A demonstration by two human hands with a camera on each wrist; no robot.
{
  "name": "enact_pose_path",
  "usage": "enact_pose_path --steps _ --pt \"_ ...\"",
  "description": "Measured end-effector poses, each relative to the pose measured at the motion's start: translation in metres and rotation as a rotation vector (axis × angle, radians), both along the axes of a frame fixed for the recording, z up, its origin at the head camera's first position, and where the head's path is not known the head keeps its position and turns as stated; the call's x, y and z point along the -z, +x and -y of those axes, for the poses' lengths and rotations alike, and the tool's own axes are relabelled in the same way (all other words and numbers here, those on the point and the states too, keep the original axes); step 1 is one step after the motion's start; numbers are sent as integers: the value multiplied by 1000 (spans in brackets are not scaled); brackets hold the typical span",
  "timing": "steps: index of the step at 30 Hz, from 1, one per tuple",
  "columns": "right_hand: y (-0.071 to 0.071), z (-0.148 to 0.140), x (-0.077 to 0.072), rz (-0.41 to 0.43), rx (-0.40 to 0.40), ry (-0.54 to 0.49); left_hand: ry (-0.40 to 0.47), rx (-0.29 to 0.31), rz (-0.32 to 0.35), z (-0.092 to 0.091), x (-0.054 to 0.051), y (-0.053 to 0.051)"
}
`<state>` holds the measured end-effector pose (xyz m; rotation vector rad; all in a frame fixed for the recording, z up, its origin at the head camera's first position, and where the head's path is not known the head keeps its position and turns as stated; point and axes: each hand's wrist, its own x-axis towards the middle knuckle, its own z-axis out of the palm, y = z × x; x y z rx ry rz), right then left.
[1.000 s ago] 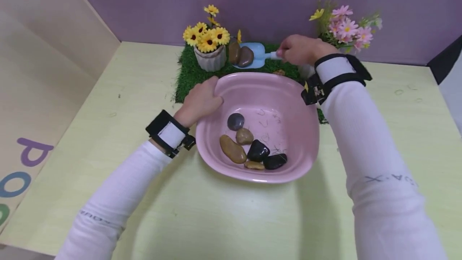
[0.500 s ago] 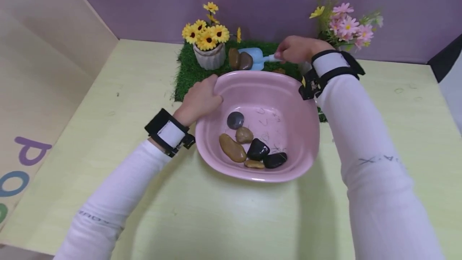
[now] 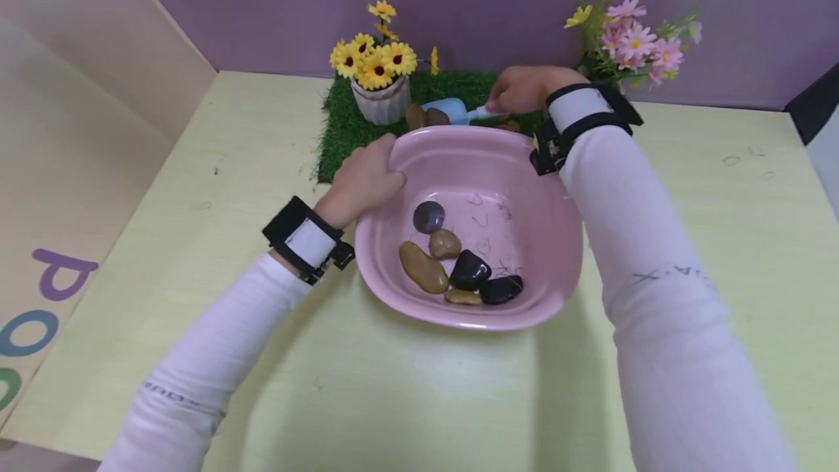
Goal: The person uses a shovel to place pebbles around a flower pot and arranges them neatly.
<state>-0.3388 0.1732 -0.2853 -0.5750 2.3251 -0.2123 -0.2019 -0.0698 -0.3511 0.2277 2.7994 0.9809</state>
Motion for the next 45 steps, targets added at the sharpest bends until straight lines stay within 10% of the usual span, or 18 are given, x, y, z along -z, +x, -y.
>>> enact_pose_path --steps 45 --pt "16 53 -16 -138 -109 235 -7 7 10 1 -1 1"
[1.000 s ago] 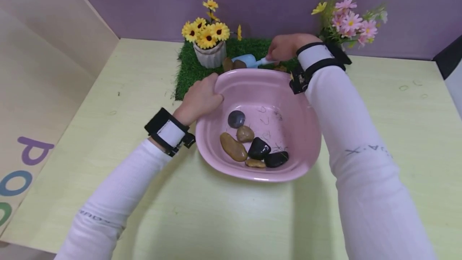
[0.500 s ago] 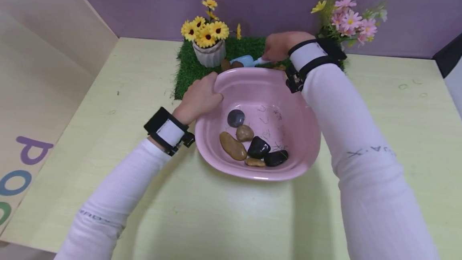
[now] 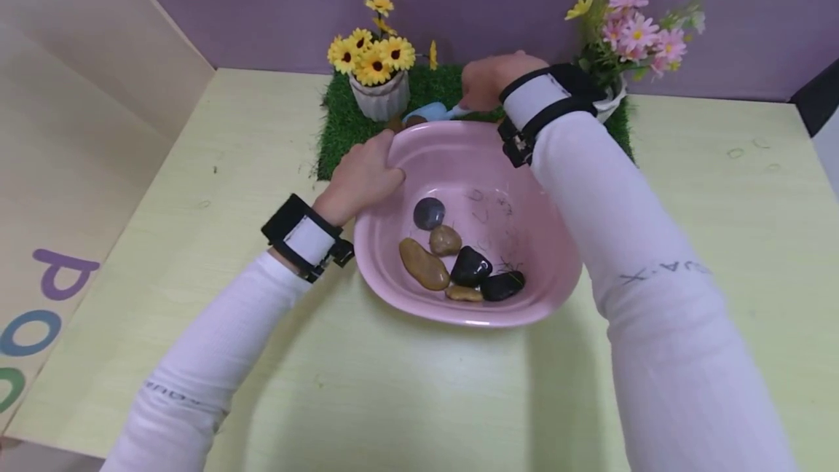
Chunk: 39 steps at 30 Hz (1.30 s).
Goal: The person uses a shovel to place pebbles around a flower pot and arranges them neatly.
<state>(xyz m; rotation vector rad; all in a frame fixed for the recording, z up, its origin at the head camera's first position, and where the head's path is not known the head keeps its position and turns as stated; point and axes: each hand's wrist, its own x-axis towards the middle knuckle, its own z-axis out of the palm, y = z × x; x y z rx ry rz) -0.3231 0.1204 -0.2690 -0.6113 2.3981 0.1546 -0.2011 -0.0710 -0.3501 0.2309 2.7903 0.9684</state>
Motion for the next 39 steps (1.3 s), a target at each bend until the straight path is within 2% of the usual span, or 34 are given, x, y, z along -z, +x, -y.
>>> enact_pose_path --steps 8,14,21,25,29,36,39 --pt "5 5 -1 15 15 35 -1 -15 10 -1 0 0" --pt "5 5 -3 -43 -7 53 -9 -18 15 -1 -1 -1" --pt "5 -6 -8 -76 37 55 3 -20 17 -1 0 0" --pt "0 -20 -14 -113 72 32 10 -13 14 0 -1 0" --pt "-4 -34 -21 -146 72 -4 2 -13 11 1 -2 -1" --pt "-1 -47 -31 -203 119 -142 -9 -18 8 0 -2 -1" --pt "1 -52 -37 -183 152 -195 -6 -13 14 0 -2 -1"
